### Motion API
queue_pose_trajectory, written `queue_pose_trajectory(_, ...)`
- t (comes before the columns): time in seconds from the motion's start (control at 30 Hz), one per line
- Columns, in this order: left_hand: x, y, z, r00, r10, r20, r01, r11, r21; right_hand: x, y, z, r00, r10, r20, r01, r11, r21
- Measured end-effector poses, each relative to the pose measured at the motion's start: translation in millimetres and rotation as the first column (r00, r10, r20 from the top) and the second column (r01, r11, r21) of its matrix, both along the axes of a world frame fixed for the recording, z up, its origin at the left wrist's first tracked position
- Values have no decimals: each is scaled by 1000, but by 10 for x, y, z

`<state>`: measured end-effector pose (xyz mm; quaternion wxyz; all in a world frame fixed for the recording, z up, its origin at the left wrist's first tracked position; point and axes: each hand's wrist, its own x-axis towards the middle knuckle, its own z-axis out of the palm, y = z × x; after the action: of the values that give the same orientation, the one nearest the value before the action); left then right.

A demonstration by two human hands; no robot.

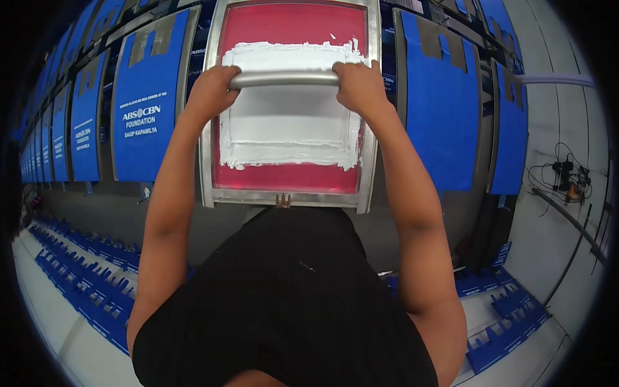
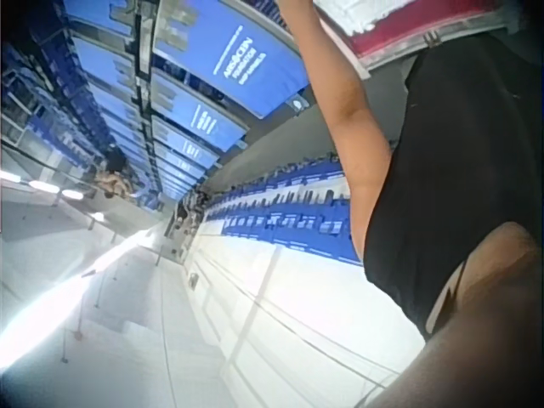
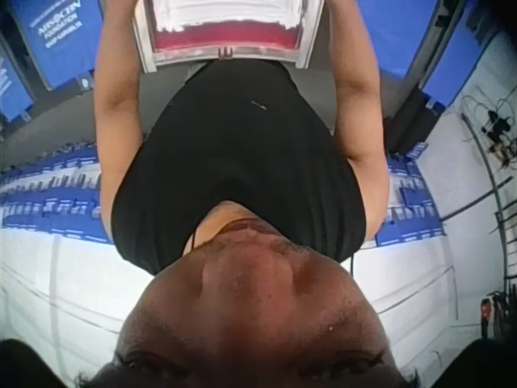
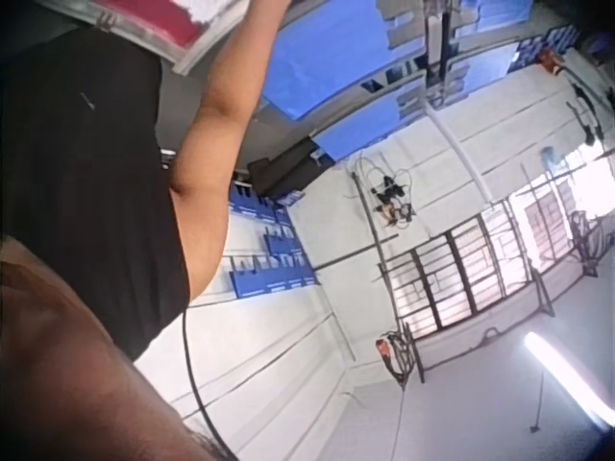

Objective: The person uses a squeegee to spread white ink across a red screen printing frame. They repeatedly pull the squeegee from the top to the bottom of the frame to ensure even coverage of the ink over the mesh surface.

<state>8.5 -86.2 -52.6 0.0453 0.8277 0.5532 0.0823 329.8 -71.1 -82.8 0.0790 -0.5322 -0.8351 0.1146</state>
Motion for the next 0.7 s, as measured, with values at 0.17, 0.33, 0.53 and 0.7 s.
queue_pose_trajectory(0.17,19,-145,-688,989,71,-126,-73,997,-6,-226,-48,-719,990,13,138,-31,992,123)
queue_pose_trajectory(0.33,83,-1000,-279,1000,5,-9,-4,1000,23,-90,-923,-291,999,29,15,-29,998,-60)
queue_pose_trajectory(0.53,184,-1756,-81,997,31,72,-22,992,-127,-73,-1697,-102,999,-22,-30,17,986,-165)
queue_pose_trajectory(0.7,171,-1727,-122,997,82,7,-78,969,-234,-79,-1551,-74,1000,-16,21,21,961,-277)
